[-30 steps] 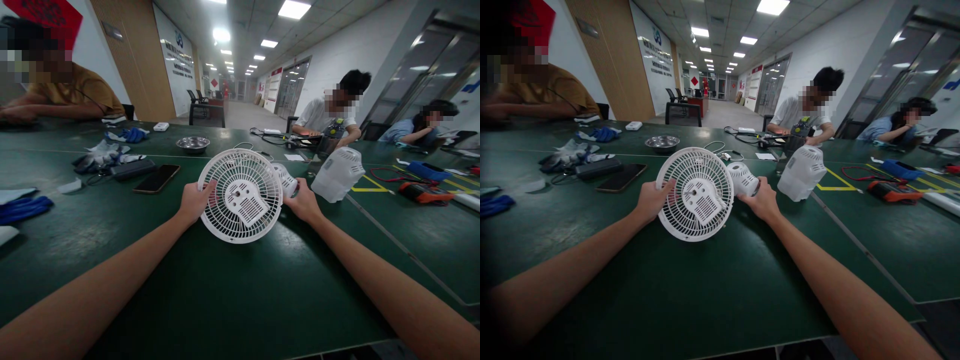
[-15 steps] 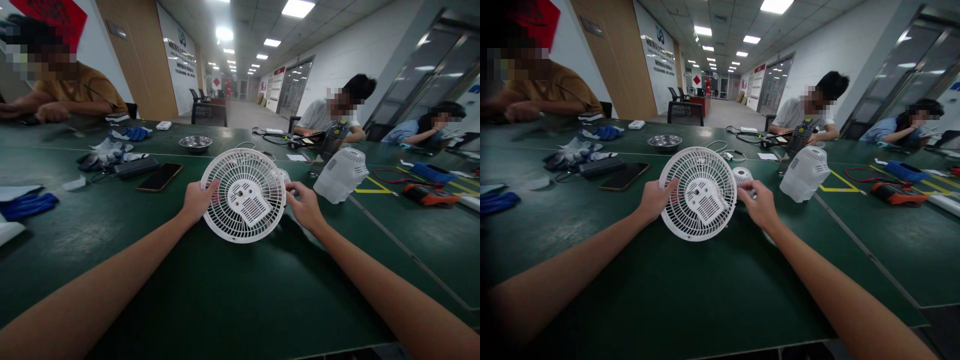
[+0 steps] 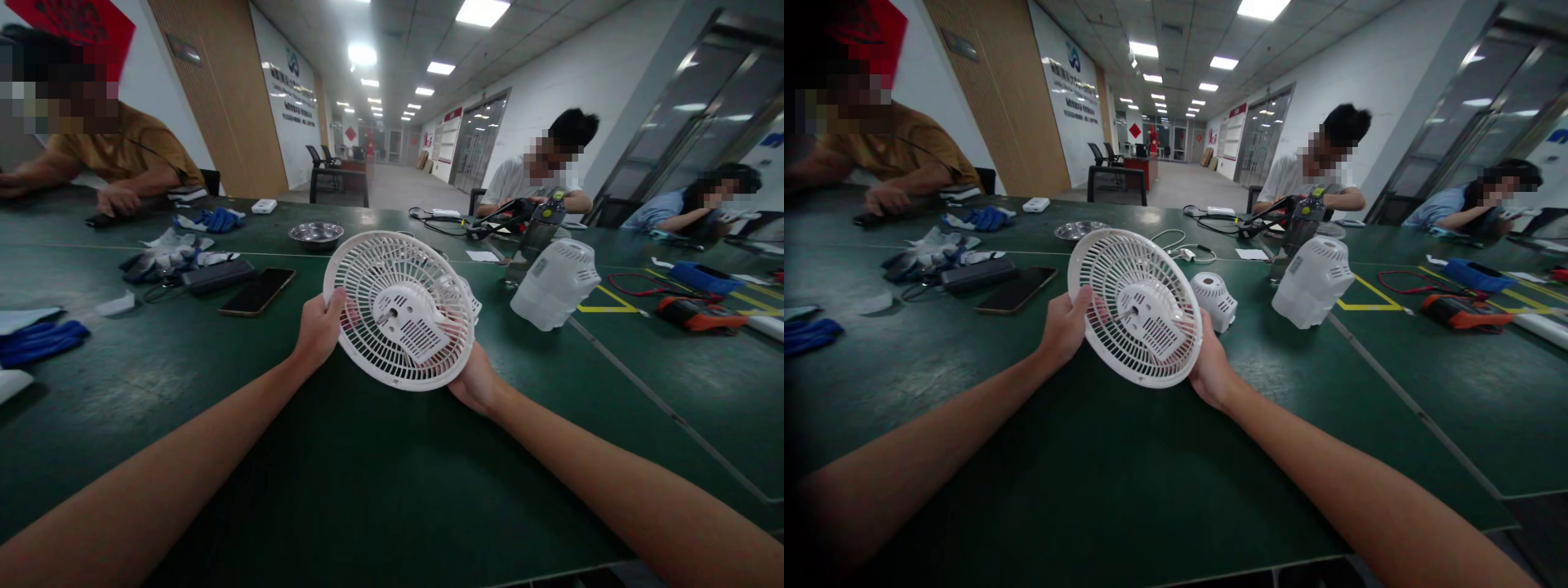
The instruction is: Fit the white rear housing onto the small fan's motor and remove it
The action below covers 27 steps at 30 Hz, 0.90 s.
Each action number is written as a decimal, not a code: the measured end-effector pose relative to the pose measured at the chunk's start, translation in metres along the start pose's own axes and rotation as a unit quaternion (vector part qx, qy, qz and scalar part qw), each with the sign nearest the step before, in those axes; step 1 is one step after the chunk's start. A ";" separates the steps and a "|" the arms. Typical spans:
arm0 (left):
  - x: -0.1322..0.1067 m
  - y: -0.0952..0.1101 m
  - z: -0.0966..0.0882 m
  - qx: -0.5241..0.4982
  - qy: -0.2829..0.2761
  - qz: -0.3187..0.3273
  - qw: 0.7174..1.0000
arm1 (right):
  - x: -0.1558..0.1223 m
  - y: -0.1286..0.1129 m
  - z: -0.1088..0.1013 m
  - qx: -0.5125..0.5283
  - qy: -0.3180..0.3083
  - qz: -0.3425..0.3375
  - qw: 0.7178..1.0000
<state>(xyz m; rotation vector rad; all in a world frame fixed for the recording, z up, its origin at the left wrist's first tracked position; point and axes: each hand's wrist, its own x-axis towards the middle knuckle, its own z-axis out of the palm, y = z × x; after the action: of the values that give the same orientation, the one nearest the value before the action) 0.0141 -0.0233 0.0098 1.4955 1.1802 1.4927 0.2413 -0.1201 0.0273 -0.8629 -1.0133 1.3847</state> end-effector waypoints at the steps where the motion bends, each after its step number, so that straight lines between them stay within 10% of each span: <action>1: 0.002 -0.003 0.001 -0.035 -0.018 -0.018 0.999 | 0.003 0.000 -0.005 -0.027 0.019 -0.033 0.999; 8: 0.012 -0.008 -0.005 -0.159 -0.135 -0.166 0.964 | 0.008 -0.016 -0.040 -0.289 0.054 -0.161 0.942; 15: 0.012 0.004 -0.015 -0.245 -0.264 -0.339 0.869 | 0.004 -0.017 -0.046 -0.475 -0.032 -0.240 0.846; 20: 0.016 0.000 -0.014 -0.231 -0.267 -0.356 0.865 | 0.006 -0.018 -0.046 -0.547 -0.088 -0.244 0.796; 27: 0.019 -0.005 -0.014 -0.239 -0.264 -0.353 0.865 | 0.017 -0.029 -0.060 -0.536 -0.081 -0.278 0.793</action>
<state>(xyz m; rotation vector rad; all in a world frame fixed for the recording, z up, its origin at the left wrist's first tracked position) -0.0017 -0.0058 0.0123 0.8835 0.7980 0.7198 0.3062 -0.0989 0.0339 -1.0973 -2.0565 0.2737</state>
